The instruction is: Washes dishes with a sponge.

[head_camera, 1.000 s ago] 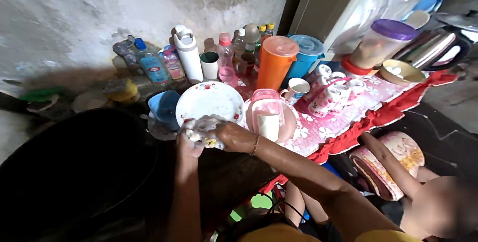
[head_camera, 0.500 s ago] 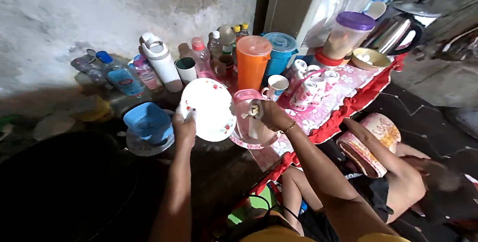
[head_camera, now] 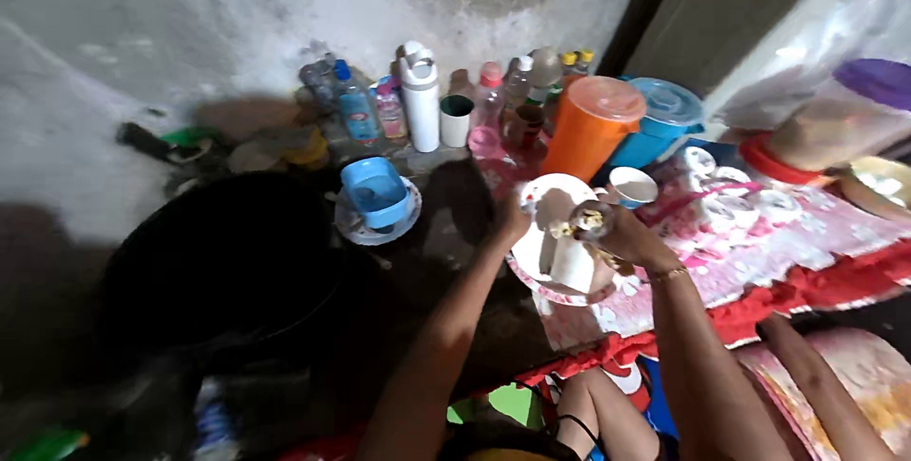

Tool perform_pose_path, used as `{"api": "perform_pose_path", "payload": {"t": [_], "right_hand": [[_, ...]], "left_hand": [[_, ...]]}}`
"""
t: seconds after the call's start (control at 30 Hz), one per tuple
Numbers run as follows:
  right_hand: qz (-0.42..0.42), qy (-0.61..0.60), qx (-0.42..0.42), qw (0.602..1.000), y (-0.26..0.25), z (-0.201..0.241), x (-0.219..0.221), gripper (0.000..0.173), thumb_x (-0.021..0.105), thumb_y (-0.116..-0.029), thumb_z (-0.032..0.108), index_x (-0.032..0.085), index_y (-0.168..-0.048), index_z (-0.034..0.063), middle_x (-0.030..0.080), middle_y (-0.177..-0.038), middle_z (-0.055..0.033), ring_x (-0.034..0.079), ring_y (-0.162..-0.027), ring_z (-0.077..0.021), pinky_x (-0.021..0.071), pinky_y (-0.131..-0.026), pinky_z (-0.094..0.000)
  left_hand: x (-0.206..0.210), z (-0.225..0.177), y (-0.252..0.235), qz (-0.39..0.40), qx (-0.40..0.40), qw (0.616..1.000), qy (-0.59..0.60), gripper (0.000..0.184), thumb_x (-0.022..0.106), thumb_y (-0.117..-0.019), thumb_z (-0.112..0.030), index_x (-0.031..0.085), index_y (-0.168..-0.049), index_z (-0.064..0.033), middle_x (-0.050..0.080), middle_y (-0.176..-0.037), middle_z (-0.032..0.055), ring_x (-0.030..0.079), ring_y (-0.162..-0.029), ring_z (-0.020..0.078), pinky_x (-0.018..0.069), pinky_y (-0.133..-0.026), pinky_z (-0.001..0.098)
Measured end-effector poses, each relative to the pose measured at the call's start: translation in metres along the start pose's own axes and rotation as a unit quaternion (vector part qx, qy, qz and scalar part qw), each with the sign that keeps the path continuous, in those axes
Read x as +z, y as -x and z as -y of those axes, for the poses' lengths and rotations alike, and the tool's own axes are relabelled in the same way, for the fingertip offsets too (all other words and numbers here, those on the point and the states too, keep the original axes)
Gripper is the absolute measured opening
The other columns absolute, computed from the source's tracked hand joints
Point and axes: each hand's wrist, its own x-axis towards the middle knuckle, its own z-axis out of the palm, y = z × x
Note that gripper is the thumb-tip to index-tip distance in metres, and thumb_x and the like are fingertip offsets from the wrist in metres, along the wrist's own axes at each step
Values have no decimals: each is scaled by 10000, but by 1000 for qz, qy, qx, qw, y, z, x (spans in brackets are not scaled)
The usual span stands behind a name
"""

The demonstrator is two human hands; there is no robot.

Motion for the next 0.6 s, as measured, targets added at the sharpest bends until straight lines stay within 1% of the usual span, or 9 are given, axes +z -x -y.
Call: {"api": "perform_pose_path", "payload": {"t": [0.07, 0.13, 0.2, 0.3, 0.37, 0.43, 0.47, 0.5, 0.6], "right_hand": [[8, 18, 2, 1000, -1, 2, -1, 372, 739, -910, 54, 640, -1260, -22, 673, -1171, -236, 651, -1073, -334, 500, -972, -530], [4, 66, 25, 997, 1, 16, -4, 387, 743, -919, 73, 638, -1282, -13, 673, -1184, -263, 649, -1099, -390, 481, -984, -580], [0, 119, 48, 992, 3, 34, -8, 370, 716, -947, 82, 632, -1299, 3, 668, -1177, -281, 646, -1086, -433, 471, -962, -615], [-54, 136, -1, 989, -1, 50, -9, 326, 705, -947, 64, 650, -1251, -37, 672, -1137, -312, 654, -1048, -471, 475, -941, -639], [-94, 118, -29, 988, -9, 61, -8, 351, 721, -933, 54, 642, -1260, -47, 673, -1118, -326, 658, -1024, -484, 477, -923, -651], [-121, 68, -70, 988, -23, 71, -2, 401, 720, -903, 7, 621, -1288, -40, 676, -1102, -309, 668, -989, -455, 500, -890, -645], [-125, 34, -90, 987, -31, 79, 4, 431, 720, -886, -17, 611, -1303, -31, 680, -1108, -289, 674, -981, -421, 514, -882, -625], [-119, 4, -102, 988, -39, 90, 11, 464, 723, -876, -26, 598, -1322, -22, 679, -1115, -272, 675, -973, -389, 524, -875, -603], [-72, -58, -128, 987, -65, 128, 43, 489, 741, -865, -24, 586, -1328, -1, 678, -1110, -220, 673, -935, -306, 553, -843, -528]], "left_hand": [[-5, -11, 3, 7, -7, 999, -52, 489, 555, -1036, -70, 451, -1508, -4, 568, -1434, 237, 549, -1343, 360, 415, -1146, 506], [-10, -14, 5, 16, -18, 994, -108, 495, 537, -1044, -82, 440, -1525, -20, 537, -1473, 221, 510, -1382, 350, 393, -1164, 490], [-13, -11, 9, 30, -34, 990, -133, 482, 514, -1059, -109, 443, -1529, -35, 509, -1497, 219, 486, -1399, 354, 385, -1168, 487], [-22, -3, 14, 32, -38, 993, -104, 453, 481, -1073, -126, 469, -1516, -35, 506, -1514, 195, 461, -1427, 319, 355, -1192, 455], [-31, 4, 21, 4, -33, 998, -61, 439, 491, -1064, -111, 501, -1493, -21, 514, -1510, 196, 463, -1428, 312, 345, -1198, 442], [-43, 15, 29, -38, -20, 999, 6, 407, 518, -1051, -86, 543, -1445, 10, 543, -1467, 220, 524, -1366, 321, 399, -1161, 429], [-51, 22, 35, -54, -17, 998, 36, 389, 521, -1050, -77, 556, -1423, 27, 553, -1449, 231, 553, -1330, 323, 428, -1132, 417], [-58, 29, 41, -73, -16, 995, 61, 370, 523, -1046, -61, 571, -1395, 52, 571, -1420, 243, 580, -1292, 320, 450, -1103, 400], [-82, 58, 59, -120, -37, 987, 104, 334, 508, -1038, -7, 569, -1336, 129, 601, -1348, 292, 611, -1245, 323, 466, -1085, 372]]}}
